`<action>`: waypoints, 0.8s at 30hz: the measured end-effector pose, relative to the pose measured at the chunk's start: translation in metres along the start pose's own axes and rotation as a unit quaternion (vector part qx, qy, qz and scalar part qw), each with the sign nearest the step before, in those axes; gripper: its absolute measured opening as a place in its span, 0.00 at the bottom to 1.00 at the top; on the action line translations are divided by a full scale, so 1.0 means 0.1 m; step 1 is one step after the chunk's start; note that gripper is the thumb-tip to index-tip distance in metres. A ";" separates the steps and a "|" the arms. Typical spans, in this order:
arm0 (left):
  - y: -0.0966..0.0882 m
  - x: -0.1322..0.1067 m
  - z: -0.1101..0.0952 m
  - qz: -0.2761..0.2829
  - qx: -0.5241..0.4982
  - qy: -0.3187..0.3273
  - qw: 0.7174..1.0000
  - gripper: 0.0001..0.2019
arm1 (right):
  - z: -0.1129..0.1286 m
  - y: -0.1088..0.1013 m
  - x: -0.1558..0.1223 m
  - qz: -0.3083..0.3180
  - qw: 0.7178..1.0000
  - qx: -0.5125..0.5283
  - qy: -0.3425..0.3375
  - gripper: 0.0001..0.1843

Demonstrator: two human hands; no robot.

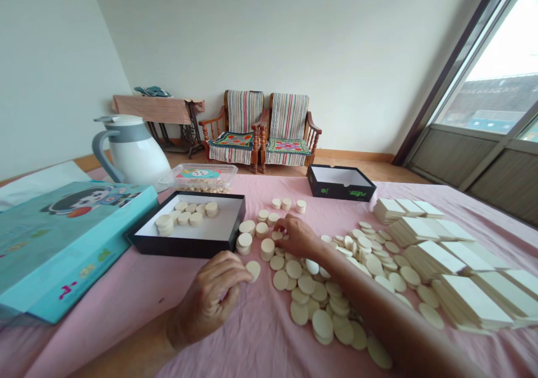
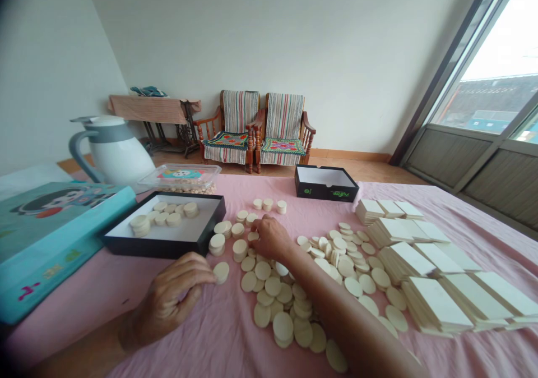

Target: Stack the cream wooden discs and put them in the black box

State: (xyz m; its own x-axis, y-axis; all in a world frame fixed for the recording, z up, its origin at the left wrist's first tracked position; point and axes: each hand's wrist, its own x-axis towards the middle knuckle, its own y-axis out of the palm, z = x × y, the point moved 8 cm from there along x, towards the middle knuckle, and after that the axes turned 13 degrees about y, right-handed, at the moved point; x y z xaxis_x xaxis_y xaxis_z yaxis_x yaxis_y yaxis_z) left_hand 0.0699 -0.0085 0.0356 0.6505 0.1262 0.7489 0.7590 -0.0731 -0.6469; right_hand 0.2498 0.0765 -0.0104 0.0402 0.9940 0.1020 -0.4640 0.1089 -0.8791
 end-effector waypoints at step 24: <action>0.00 -0.01 0.00 0.011 -0.004 -0.005 1.000 0.11 | -0.31 -0.14 0.26 -0.022 0.998 0.026 -0.045 0.15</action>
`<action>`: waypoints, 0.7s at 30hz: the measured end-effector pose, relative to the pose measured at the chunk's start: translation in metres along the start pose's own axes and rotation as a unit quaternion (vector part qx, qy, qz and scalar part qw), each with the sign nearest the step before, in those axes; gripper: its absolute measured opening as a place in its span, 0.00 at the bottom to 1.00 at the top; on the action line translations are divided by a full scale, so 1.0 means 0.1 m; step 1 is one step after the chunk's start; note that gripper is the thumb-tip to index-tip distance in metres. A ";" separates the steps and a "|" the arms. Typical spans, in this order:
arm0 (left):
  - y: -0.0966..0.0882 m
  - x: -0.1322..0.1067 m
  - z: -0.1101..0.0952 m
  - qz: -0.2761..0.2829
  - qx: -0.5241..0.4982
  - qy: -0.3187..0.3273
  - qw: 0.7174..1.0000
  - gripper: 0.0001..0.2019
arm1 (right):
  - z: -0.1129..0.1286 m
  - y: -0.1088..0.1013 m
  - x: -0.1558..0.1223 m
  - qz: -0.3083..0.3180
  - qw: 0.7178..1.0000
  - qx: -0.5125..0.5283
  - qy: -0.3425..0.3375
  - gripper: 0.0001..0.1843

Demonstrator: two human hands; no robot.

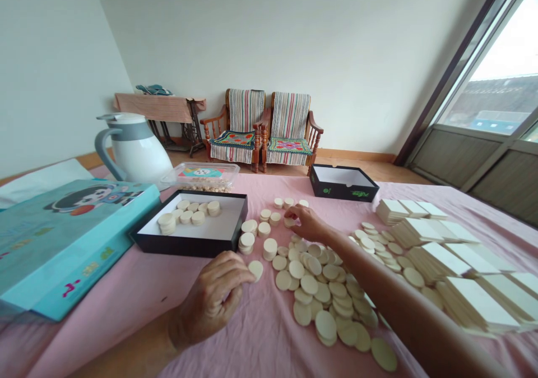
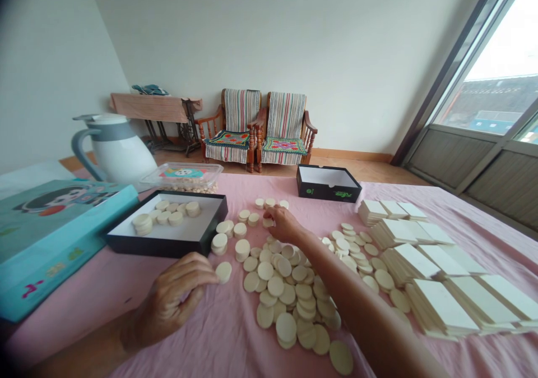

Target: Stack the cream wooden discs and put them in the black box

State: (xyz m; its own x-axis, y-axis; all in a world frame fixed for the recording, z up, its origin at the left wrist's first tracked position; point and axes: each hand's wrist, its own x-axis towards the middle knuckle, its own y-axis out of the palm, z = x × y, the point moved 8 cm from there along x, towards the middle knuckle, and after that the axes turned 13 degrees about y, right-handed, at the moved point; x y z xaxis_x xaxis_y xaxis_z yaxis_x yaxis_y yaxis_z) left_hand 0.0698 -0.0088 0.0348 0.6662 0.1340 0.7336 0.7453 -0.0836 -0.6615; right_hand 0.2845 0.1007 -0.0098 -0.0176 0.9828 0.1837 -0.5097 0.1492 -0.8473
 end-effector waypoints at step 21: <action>-0.02 0.01 -0.01 -0.009 0.005 0.002 1.000 0.11 | 0.09 -0.11 -0.35 0.136 0.990 0.015 0.042 0.14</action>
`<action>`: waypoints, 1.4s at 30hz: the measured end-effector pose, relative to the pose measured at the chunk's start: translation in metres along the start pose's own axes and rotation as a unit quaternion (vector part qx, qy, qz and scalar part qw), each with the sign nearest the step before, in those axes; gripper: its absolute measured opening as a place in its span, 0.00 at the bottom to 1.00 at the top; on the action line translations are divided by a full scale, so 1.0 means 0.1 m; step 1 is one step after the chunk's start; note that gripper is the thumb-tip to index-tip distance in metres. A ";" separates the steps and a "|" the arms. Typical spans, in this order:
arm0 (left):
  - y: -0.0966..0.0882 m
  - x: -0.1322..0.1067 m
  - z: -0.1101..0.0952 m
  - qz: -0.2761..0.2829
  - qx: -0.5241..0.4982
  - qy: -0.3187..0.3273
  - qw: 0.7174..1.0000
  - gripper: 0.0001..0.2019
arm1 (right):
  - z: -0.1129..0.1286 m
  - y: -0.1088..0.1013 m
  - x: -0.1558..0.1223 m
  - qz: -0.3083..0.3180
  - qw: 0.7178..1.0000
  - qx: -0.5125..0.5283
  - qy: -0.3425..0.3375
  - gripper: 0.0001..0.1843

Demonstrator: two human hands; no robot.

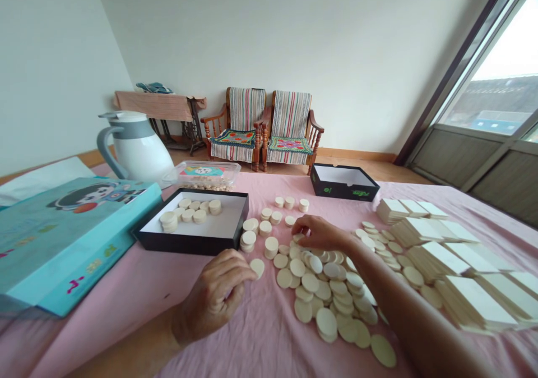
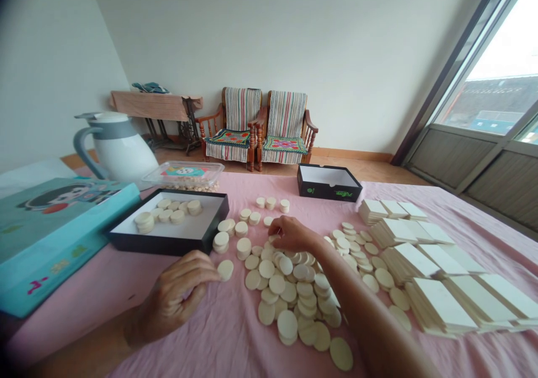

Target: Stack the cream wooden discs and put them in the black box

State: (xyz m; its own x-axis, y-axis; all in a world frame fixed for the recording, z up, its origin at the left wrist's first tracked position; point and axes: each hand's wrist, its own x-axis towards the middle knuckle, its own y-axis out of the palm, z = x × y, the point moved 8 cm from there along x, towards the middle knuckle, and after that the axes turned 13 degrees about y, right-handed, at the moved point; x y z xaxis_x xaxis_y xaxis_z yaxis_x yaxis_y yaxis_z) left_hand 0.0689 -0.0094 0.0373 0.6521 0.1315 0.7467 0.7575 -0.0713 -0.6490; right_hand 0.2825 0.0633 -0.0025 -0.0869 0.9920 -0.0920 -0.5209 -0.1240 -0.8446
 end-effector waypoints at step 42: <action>0.01 0.01 0.00 0.005 -0.007 0.002 1.000 0.12 | 0.02 -0.03 -0.26 -0.021 0.999 -0.025 -0.021 0.12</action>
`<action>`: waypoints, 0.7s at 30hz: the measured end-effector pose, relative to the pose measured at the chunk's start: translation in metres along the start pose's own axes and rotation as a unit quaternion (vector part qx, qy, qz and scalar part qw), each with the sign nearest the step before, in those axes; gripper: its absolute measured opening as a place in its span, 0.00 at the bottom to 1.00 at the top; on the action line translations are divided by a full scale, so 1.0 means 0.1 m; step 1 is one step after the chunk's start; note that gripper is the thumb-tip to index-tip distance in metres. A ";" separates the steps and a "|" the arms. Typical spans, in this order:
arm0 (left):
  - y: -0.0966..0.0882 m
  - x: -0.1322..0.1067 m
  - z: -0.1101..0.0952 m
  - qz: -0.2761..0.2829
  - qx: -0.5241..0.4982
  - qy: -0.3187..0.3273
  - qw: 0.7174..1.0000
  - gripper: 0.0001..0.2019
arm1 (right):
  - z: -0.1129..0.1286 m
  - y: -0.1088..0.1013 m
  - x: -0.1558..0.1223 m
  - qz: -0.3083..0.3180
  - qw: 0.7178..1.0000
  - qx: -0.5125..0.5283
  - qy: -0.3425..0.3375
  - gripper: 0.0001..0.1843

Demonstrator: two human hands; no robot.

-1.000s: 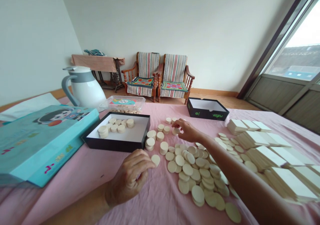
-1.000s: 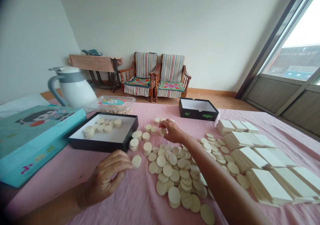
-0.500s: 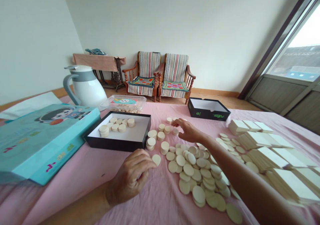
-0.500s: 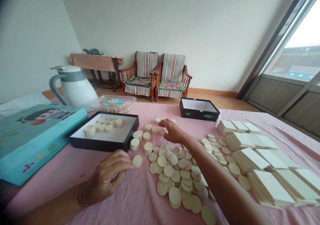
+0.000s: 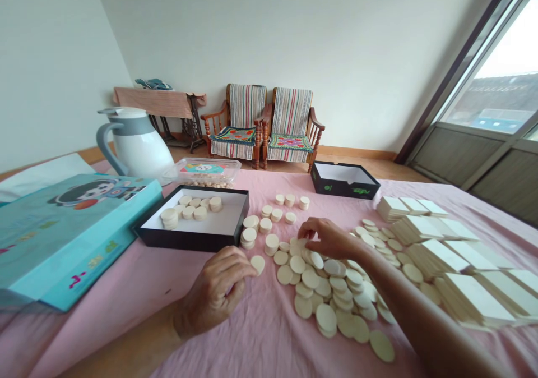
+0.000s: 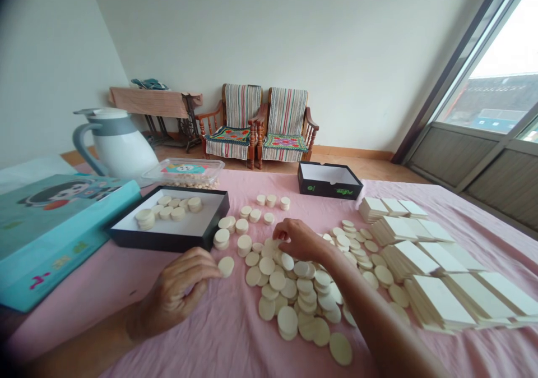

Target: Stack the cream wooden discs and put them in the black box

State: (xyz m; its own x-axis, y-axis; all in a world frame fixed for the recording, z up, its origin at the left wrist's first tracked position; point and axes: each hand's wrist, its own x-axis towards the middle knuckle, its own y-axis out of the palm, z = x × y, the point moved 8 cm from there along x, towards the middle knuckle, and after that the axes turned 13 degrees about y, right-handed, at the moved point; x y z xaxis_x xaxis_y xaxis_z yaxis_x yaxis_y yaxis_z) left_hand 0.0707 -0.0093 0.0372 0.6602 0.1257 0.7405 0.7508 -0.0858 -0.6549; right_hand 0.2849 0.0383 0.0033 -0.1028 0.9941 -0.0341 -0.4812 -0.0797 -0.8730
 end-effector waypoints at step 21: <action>0.02 -0.01 0.02 0.007 0.005 -0.002 1.000 0.11 | 0.17 0.05 -0.12 0.076 0.995 -0.040 -0.055 0.20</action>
State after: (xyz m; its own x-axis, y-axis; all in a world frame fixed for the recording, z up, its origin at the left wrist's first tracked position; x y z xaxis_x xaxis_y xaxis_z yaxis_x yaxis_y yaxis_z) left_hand 0.0714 -0.0074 0.0353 0.6700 0.1294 0.7310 0.7417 -0.0774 -0.6662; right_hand 0.2692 0.0245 0.0079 -0.2660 0.9565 -0.1199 -0.3824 -0.2189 -0.8977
